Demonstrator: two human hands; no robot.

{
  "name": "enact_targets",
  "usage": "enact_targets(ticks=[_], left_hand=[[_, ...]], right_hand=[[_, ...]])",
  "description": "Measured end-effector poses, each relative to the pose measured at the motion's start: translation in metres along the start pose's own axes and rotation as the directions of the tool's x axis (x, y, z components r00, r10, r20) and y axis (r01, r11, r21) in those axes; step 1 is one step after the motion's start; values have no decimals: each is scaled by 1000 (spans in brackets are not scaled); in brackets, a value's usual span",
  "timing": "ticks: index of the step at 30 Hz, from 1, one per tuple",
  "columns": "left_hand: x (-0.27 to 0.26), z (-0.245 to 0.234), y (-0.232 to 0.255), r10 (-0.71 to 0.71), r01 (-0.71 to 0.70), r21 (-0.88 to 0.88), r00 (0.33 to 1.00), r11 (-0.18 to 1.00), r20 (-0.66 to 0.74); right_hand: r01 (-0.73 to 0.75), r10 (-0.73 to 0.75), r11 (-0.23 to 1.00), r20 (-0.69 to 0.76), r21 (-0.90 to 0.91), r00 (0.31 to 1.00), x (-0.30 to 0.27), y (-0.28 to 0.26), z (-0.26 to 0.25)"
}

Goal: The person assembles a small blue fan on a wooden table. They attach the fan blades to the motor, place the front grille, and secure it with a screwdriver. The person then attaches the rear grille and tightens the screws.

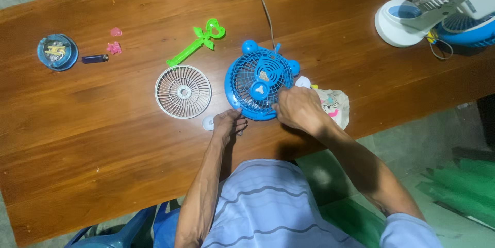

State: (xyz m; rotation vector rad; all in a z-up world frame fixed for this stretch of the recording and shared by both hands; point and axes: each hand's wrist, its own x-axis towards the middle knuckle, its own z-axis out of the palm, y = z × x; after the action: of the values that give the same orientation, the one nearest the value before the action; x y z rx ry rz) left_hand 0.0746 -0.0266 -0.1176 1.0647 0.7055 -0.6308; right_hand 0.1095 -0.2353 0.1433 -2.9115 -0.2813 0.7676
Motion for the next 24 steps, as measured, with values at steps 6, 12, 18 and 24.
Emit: enact_targets(ticks=[6,12,18,24], left_hand=[[-1,4,1,-10,10,23,1000,1000,-15],[-3,13,-6,-31,31,-10,999,999,25],[1,14,-6,-31,31,-12,999,999,19],[1,17,-6,-64,64,-49,998,997,-8]], right_hand=[[109,-99,991,-116,78,988,1,6,4],[17,-17,1000,-13,-7,1000,6,5,10],[133,-126,990,-141,46,982,0,9,10],[8,-8,1000,-21,-9,1000,-3,-1,7]])
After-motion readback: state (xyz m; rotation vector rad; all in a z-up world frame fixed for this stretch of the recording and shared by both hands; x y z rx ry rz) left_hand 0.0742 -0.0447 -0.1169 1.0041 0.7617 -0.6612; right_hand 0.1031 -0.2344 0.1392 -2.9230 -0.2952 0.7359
